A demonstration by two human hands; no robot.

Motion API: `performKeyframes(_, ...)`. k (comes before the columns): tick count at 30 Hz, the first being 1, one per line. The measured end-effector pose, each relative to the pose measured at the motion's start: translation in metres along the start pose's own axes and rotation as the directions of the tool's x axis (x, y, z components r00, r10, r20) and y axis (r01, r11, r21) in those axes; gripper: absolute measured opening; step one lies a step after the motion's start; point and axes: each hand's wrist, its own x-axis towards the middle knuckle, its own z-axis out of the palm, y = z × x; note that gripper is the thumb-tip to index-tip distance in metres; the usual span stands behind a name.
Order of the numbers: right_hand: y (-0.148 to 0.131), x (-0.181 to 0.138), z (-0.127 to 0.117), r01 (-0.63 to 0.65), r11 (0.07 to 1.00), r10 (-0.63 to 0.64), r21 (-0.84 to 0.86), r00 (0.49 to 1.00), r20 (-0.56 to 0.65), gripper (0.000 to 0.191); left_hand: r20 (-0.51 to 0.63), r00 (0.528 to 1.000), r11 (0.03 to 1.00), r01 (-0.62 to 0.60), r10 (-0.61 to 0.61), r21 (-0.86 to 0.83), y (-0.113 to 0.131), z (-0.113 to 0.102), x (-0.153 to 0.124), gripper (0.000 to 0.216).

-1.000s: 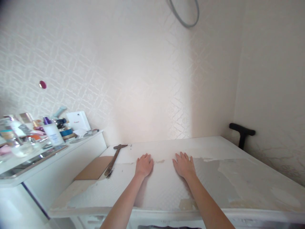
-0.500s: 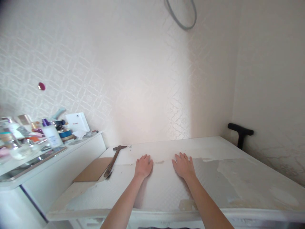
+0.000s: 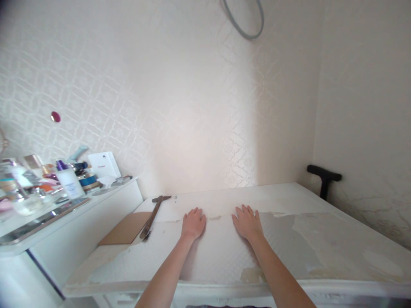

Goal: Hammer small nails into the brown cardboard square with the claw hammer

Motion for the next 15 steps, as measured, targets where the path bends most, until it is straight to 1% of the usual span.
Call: performKeyframes(15,0.0006,0.0001,0.0010,-0.004,1.000,0.004,0.001,1.000,0.004,0.054,-0.009,1.000,1.000,-0.007,0.007,0.000,0.0009,-0.0011,-0.0010,0.047)
